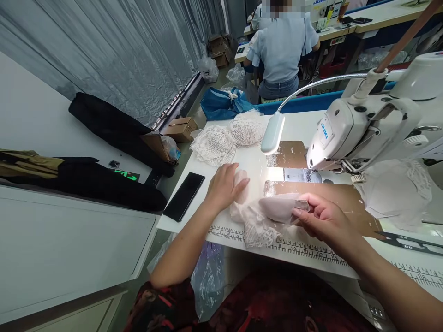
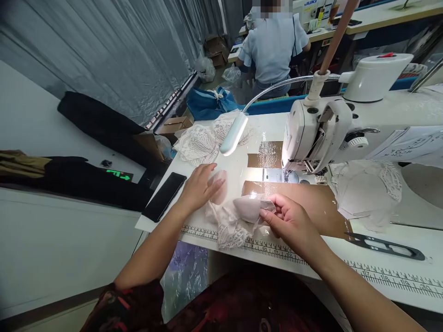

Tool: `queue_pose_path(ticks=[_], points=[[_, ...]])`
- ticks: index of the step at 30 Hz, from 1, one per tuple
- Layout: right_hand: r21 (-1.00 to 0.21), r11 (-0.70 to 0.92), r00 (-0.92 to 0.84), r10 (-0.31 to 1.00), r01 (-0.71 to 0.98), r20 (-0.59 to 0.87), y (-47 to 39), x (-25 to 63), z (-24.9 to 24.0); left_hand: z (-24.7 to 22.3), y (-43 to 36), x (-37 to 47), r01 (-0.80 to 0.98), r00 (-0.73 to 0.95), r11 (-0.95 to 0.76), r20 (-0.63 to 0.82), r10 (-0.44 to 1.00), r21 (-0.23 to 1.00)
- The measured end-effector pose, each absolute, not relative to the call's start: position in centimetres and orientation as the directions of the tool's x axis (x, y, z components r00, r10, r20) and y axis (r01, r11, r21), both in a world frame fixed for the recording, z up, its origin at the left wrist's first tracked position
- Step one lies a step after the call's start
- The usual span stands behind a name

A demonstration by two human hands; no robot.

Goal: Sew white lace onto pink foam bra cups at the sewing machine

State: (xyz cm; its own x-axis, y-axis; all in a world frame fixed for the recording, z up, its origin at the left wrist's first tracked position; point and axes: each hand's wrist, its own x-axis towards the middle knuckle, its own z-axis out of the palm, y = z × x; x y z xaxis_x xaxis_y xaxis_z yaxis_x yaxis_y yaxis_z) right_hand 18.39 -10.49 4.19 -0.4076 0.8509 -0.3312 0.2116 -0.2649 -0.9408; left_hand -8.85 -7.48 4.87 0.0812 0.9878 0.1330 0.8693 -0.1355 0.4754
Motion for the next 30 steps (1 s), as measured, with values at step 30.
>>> queue_pose_path(ticks=[30], points=[[-0.960, -0.051, -0.745, 0.620, 0.274, -0.246, -11.6, 20.4, 4.7, 3.7, -16.1, -3.4, -0.151, 0.679, 0.350, -0.160, 0.717, 0.925]])
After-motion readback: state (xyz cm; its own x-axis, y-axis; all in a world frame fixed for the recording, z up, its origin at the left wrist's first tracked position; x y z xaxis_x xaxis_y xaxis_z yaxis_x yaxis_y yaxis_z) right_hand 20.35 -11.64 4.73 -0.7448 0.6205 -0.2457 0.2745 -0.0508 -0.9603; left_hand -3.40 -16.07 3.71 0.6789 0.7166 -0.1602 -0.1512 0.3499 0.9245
